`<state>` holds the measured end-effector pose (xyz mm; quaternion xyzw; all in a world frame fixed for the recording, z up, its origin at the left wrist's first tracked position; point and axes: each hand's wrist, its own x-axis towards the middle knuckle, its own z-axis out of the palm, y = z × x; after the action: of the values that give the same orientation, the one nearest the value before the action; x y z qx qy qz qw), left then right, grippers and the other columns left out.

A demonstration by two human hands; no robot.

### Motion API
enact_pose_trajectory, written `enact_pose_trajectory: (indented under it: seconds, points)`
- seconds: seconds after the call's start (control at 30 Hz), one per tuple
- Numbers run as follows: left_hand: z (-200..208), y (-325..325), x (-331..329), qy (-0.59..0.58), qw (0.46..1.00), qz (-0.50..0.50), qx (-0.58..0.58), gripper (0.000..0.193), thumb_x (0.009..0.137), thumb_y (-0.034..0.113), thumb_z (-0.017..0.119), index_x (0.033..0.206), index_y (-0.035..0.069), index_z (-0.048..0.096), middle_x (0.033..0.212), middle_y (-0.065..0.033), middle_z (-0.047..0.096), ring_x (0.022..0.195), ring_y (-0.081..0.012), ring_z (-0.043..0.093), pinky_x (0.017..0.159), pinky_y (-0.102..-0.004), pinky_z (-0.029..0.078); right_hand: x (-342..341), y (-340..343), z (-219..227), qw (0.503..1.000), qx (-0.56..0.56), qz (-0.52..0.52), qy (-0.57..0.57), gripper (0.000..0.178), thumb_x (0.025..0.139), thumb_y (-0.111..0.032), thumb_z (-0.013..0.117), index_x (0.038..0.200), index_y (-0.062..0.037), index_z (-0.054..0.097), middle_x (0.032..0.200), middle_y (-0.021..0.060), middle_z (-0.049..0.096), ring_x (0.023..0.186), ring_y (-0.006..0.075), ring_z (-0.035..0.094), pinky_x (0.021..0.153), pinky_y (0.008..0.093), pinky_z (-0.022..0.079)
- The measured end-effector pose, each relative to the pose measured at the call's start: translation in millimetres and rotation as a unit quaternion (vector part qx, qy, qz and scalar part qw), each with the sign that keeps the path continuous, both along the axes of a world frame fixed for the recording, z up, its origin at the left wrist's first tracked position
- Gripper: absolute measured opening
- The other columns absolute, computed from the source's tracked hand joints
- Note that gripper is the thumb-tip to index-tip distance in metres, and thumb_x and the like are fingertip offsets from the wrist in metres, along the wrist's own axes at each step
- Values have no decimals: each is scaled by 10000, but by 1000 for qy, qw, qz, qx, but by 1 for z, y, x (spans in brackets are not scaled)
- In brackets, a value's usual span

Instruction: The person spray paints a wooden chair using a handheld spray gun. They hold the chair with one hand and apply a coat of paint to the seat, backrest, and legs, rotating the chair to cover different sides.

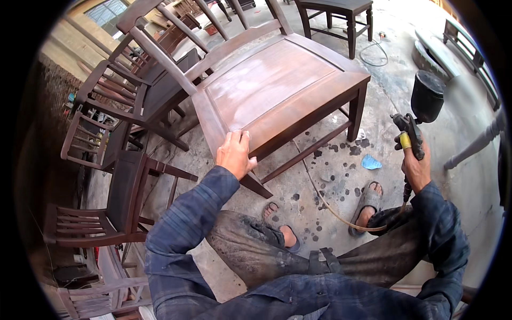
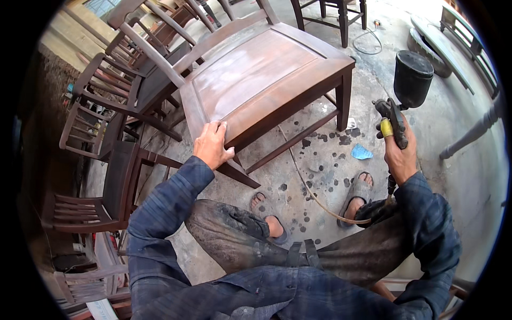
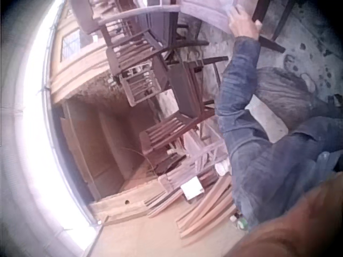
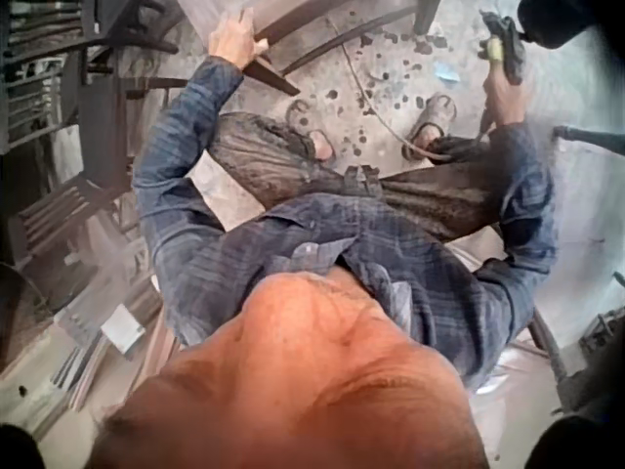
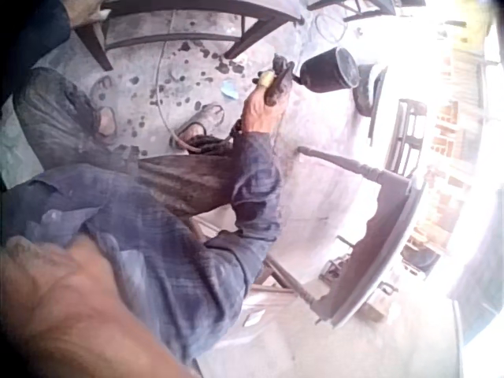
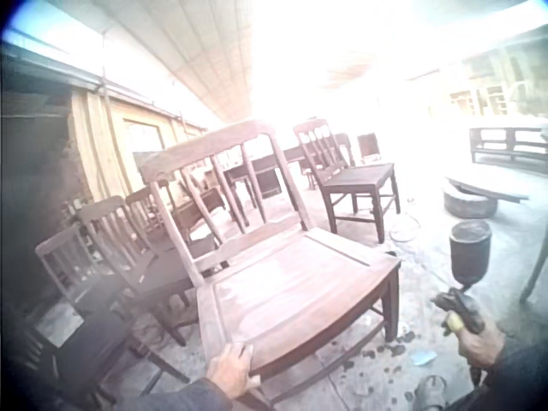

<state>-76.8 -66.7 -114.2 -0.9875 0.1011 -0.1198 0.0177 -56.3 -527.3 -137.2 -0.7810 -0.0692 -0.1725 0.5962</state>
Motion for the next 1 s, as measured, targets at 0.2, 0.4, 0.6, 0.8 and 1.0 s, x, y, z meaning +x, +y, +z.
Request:
enact_pose_trajectory:
  seconds: [0.2,0.4,0.6,0.8,1.0]
  points:
    - [2,56,6,6,999,-1,43,760,641,230,841,1307,-3,559,1294,-175,555,1211,-361,550,1001,-440,516,-4,-13,-11,997,20,-45,-58,267,1041,-224,578,1248,-61,624,884,17,686,443,19,416,386,207,305]
    - [39,147,33,92,991,-59,75,1071,648,321,924,1488,-37,364,1460,-303,430,1390,-429,408,1177,-457,343,-26,-25,7,987,95,-64,108,272,1055,-240,542,1228,-62,652,952,30,686,453,19,387,386,189,282]
    - [114,60,152,0,989,-143,24,687,980,492,617,1460,22,475,1490,-253,445,1394,-366,435,1180,-426,336,-28,-25,8,990,86,-79,75,286,1045,-222,572,1250,-36,644,946,53,703,438,14,402,373,190,286]
    - [13,-120,258,-14,943,-329,-38,414,1018,347,587,1338,87,626,1379,-213,589,1334,-360,512,1133,-428,407,-30,-25,9,995,70,-60,39,409,990,-28,574,1397,5,555,1009,56,697,900,110,626,825,265,501]
    - [-13,-240,282,104,935,-334,-59,522,1053,475,464,1024,12,705,1026,-264,693,978,-431,648,863,-487,500,-28,-24,23,994,49,-98,17,436,1003,-99,605,1415,14,520,972,72,702,855,120,640,787,273,512]
